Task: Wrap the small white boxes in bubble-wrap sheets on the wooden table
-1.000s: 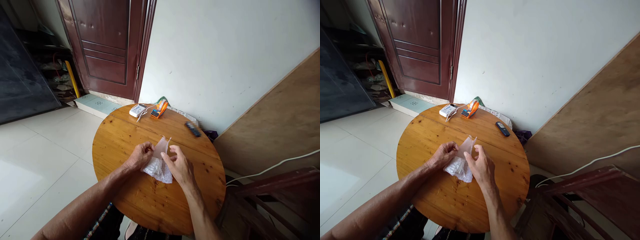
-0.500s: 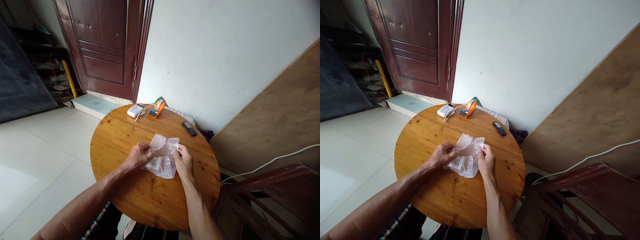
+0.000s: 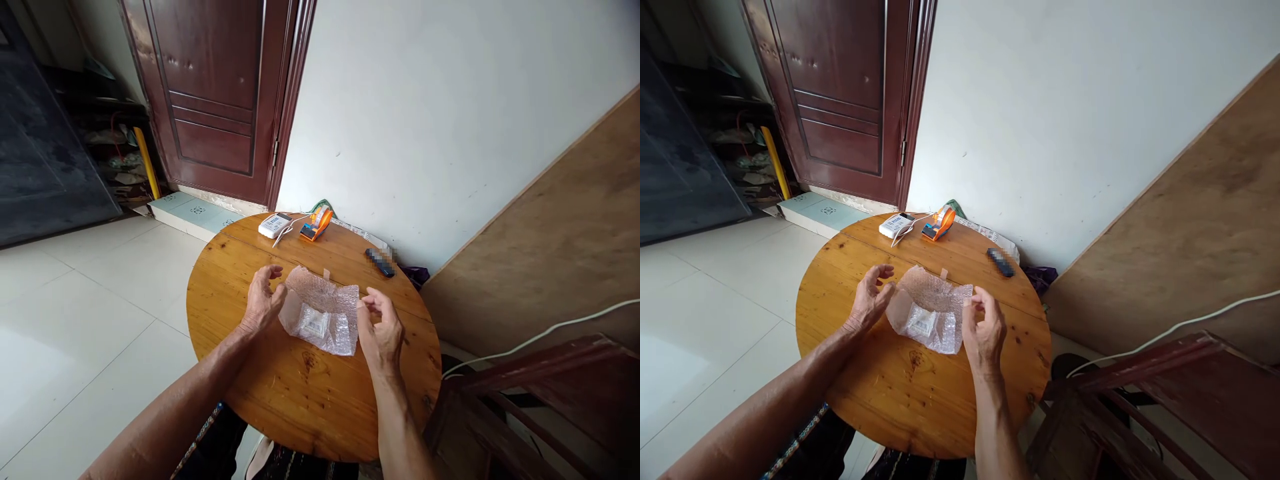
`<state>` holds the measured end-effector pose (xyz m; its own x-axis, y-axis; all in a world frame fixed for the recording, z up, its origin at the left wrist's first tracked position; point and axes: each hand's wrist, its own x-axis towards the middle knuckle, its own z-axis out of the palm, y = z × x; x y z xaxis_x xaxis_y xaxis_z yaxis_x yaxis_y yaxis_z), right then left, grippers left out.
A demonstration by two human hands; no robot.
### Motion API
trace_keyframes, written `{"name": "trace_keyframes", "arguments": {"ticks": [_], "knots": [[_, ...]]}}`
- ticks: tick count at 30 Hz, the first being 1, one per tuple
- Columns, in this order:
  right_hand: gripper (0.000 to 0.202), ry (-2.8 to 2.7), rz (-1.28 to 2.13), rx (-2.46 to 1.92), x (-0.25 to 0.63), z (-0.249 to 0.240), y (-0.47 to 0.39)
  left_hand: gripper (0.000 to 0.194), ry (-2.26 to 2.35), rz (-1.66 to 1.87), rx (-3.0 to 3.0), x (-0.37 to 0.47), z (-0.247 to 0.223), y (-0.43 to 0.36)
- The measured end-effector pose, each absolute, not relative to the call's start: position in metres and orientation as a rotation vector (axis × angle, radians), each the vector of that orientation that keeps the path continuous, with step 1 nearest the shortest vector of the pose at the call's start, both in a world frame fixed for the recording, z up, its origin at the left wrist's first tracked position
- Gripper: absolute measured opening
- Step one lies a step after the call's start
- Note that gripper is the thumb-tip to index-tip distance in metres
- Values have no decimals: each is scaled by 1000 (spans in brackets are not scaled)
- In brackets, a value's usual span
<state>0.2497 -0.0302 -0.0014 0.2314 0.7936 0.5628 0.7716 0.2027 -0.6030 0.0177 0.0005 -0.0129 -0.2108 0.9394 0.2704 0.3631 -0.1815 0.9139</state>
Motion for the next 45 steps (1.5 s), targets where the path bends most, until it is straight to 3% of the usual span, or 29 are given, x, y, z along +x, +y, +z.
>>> {"name": "trace_keyframes", "arguments": {"ticks": [3, 8, 12, 14, 18, 21, 24, 29, 36, 41, 45], "knots": [[40, -1710, 389, -1441, 240, 7, -36, 30, 1337, 1349, 1674, 19, -6, -8], [45, -1773, 800, -1448, 242, 24, -48, 44, 1183, 1108, 1702, 17, -1, -10], [40, -2038, 1431, -1210, 247, 37, -71, 57, 982, 991, 1528, 10, -1, -4], [38, -2115, 1595, -1169, 246, 37, -79, 54, 959, 841, 1454, 7, -4, -2], [32, -1947, 1252, -1381, 245, 25, -76, 24, 1055, 768, 1615, 9, -13, 0], [37, -1830, 847, -1527, 237, 12, -65, 23, 1084, 882, 1807, 12, -15, -1], [57, -1902, 662, -1502, 222, 3, -59, 38, 1089, 932, 1992, 15, -14, -5], [44, -1751, 618, -1509, 233, 2, -63, 75, 1014, 761, 2250, 20, -19, -11], [59, -1356, 260, -1966, 342, -16, -62, 73, 1107, 747, 2505, 32, -38, -14], [67, -1451, -127, -2017, 345, -11, -72, 90, 1147, 677, 2560, 34, -39, -16], [39, -1601, -198, -1670, 297, 19, -82, 97, 1152, 626, 2579, 35, -35, -19]]}}
